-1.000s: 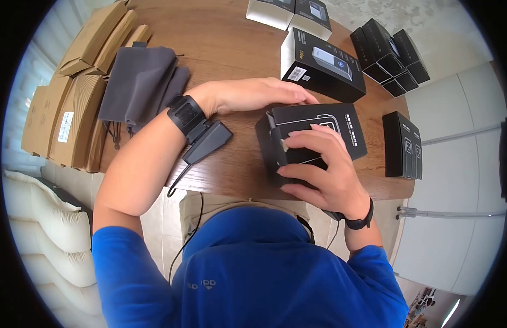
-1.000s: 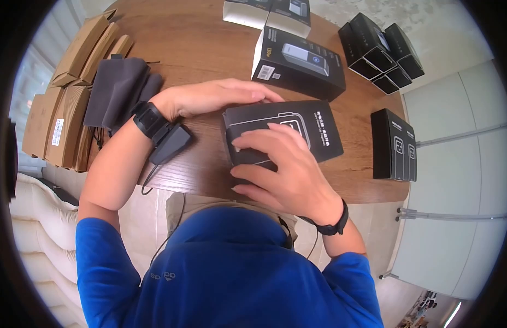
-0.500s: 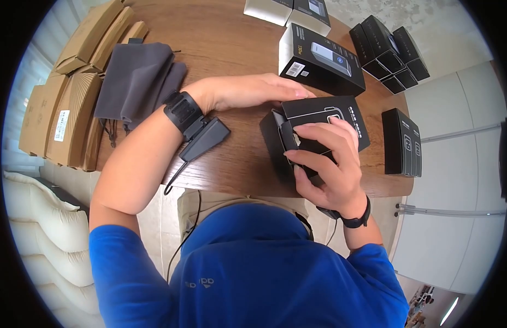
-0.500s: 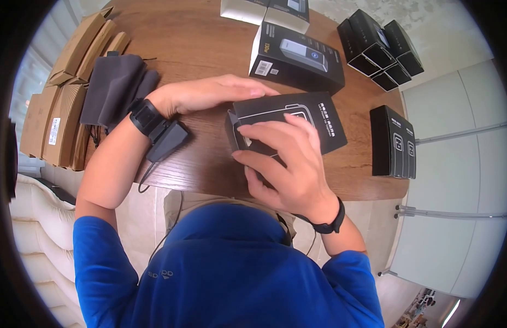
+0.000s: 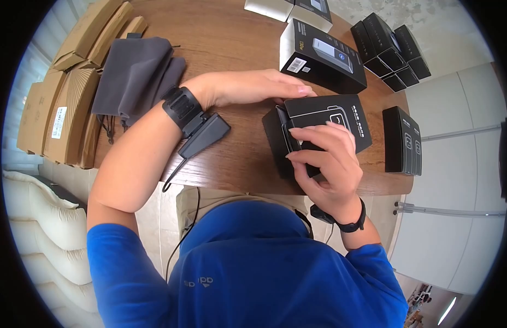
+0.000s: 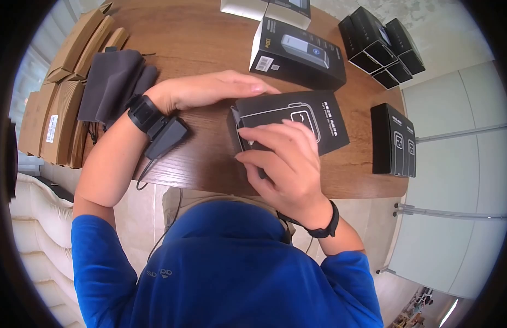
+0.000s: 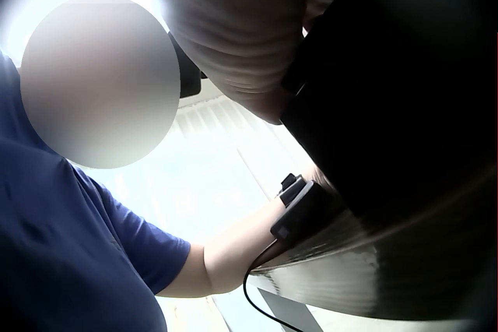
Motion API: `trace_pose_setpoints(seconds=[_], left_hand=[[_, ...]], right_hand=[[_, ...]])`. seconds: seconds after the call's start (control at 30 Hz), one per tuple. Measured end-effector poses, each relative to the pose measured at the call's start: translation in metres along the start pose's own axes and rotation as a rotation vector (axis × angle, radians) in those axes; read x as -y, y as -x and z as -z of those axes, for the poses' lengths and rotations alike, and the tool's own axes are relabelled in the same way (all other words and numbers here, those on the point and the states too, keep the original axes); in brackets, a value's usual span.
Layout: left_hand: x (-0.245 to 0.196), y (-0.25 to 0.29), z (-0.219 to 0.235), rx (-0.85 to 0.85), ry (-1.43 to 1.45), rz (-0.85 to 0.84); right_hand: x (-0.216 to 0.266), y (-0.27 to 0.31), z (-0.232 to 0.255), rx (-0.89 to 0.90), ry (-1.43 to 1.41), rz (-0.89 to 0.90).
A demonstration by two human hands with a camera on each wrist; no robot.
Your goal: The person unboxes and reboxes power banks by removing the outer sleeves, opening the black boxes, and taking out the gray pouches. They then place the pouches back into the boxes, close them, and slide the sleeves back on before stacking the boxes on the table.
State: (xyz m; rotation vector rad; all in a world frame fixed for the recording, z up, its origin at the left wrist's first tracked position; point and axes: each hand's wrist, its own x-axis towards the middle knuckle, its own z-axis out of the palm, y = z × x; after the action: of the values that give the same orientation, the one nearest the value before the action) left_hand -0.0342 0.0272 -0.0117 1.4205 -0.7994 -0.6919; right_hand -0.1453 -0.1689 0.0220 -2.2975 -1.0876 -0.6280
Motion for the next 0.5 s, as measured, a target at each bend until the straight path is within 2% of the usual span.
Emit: trace_pose_setpoints(seconds=[0.17,0.27,0.33,0.5], left_hand=[[0.0,0.0,0.0,0.034,0.001,-0.025],[0.001,0.0,0.0,0.001,-0.039,0.006],[0.001,0.001,-0.001,-0.003,-0.028,0.006],[-0.005,0.002,-0.002,0.037,-0.062,0.044]], right_hand=[[0.0,0.001,-0.001,0.032,-0.052,0.009],[0.005,0.002,0.0,0.129,-0.057,-0.031],[0.009,0.006,-0.001,0.203,0.018,-0.015],[0.023,0.021,-0.015,0.22,0.237,0.006]])
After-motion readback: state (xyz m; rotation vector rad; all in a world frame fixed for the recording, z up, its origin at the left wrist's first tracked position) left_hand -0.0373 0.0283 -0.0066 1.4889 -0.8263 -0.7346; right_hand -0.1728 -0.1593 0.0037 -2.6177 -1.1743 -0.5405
